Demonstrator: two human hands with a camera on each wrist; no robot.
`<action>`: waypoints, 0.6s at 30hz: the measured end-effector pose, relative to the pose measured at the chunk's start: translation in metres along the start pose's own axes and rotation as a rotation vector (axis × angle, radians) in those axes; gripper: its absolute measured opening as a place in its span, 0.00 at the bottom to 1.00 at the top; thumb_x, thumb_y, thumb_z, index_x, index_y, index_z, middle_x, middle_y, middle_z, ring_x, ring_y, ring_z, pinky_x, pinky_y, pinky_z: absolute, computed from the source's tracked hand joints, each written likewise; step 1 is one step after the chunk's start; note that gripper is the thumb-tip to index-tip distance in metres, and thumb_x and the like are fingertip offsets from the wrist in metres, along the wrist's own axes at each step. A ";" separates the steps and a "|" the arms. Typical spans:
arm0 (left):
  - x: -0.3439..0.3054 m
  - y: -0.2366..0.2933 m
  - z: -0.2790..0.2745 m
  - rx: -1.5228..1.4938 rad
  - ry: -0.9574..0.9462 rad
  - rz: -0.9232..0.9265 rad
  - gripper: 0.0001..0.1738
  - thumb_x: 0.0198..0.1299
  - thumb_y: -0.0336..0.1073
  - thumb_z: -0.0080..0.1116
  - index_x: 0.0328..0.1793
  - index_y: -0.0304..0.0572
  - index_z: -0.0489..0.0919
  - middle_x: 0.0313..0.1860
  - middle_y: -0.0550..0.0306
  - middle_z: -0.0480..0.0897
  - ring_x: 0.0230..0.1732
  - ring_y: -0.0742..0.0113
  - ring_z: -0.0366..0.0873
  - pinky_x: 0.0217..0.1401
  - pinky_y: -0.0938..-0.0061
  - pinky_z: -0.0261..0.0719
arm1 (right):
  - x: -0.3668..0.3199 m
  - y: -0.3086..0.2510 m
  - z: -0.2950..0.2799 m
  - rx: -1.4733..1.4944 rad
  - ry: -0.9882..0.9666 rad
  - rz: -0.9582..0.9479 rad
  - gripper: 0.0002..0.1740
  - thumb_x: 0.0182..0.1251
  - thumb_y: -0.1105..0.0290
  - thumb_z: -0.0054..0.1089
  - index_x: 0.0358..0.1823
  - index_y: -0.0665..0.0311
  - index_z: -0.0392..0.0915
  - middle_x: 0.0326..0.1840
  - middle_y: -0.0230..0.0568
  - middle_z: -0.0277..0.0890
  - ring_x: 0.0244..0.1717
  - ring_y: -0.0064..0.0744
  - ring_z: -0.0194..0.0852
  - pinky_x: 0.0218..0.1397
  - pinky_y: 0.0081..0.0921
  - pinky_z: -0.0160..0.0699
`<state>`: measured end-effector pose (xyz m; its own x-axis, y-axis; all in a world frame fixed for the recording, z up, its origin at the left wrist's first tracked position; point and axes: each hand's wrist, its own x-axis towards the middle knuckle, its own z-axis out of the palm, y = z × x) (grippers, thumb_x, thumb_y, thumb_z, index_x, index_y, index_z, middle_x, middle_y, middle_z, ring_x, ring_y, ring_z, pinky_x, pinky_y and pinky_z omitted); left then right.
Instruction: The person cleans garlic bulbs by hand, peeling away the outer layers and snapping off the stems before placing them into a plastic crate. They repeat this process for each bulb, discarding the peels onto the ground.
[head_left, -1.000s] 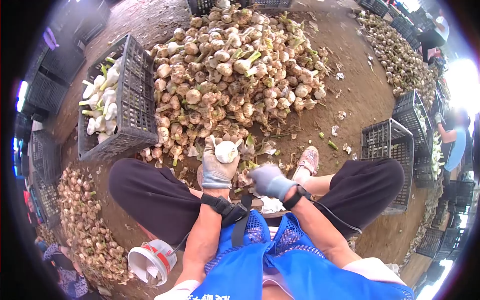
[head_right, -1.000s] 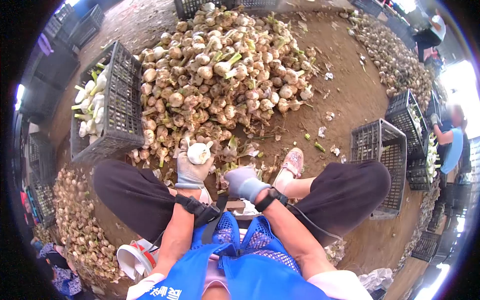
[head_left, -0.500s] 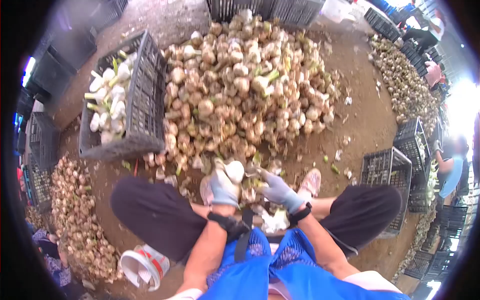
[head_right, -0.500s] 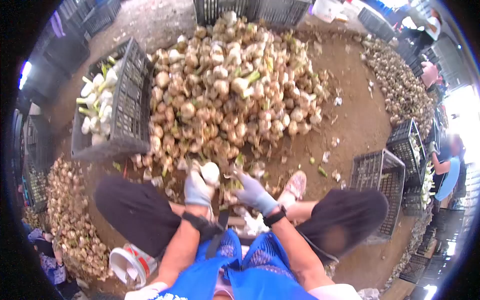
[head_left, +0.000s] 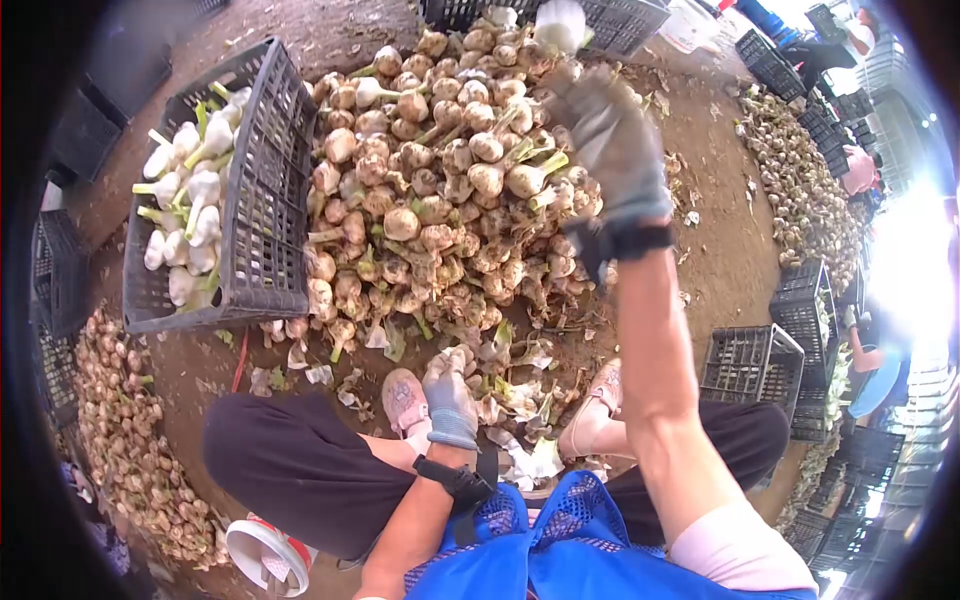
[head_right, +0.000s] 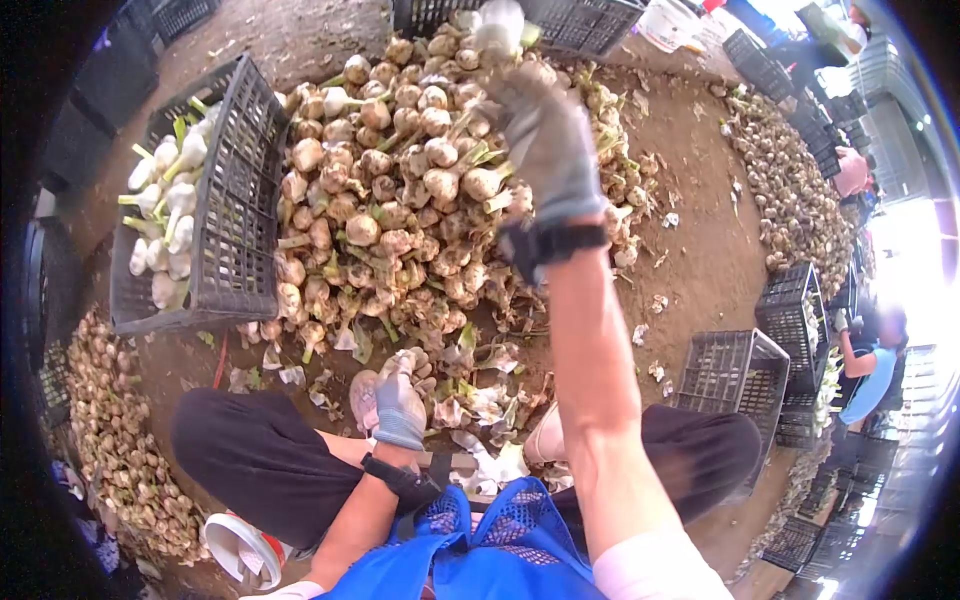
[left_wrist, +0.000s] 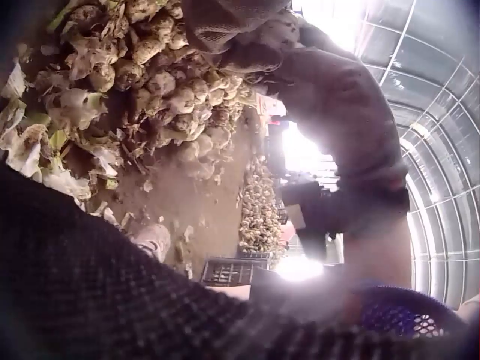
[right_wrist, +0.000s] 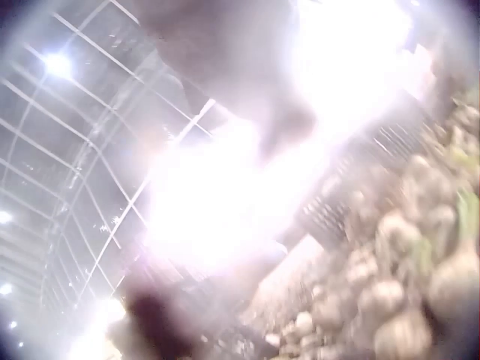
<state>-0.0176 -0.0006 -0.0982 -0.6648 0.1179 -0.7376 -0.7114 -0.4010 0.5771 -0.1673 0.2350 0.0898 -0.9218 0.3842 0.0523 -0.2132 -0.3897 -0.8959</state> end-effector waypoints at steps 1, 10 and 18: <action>-0.006 0.006 0.005 0.062 0.063 0.043 0.09 0.62 0.37 0.48 0.40 0.40 0.76 0.33 0.60 0.80 0.27 0.74 0.75 0.27 0.79 0.72 | 0.011 -0.006 0.002 -0.062 0.058 -0.056 0.14 0.67 0.67 0.45 0.51 0.65 0.70 0.46 0.40 0.76 0.41 0.29 0.77 0.44 0.28 0.78; -0.010 0.013 0.002 0.104 -0.039 0.095 0.19 0.64 0.44 0.47 0.25 0.40 0.74 0.25 0.54 0.80 0.23 0.70 0.75 0.27 0.77 0.73 | -0.102 0.158 -0.073 -1.793 0.034 0.706 0.27 0.55 0.59 0.54 0.55 0.61 0.64 0.62 0.54 0.60 0.51 0.47 0.72 0.52 0.36 0.74; -0.001 0.008 -0.004 0.121 -0.082 0.039 0.14 0.64 0.44 0.47 0.37 0.41 0.76 0.29 0.56 0.79 0.27 0.68 0.76 0.26 0.78 0.73 | -0.115 0.192 -0.094 -1.731 0.065 0.458 0.29 0.45 0.72 0.56 0.53 0.65 0.63 0.62 0.59 0.55 0.46 0.57 0.72 0.47 0.40 0.74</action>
<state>-0.0221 -0.0079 -0.0944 -0.7056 0.1800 -0.6853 -0.7034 -0.2947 0.6468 -0.0716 0.1950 -0.1293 -0.7819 0.5540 -0.2859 0.6173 0.7521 -0.2308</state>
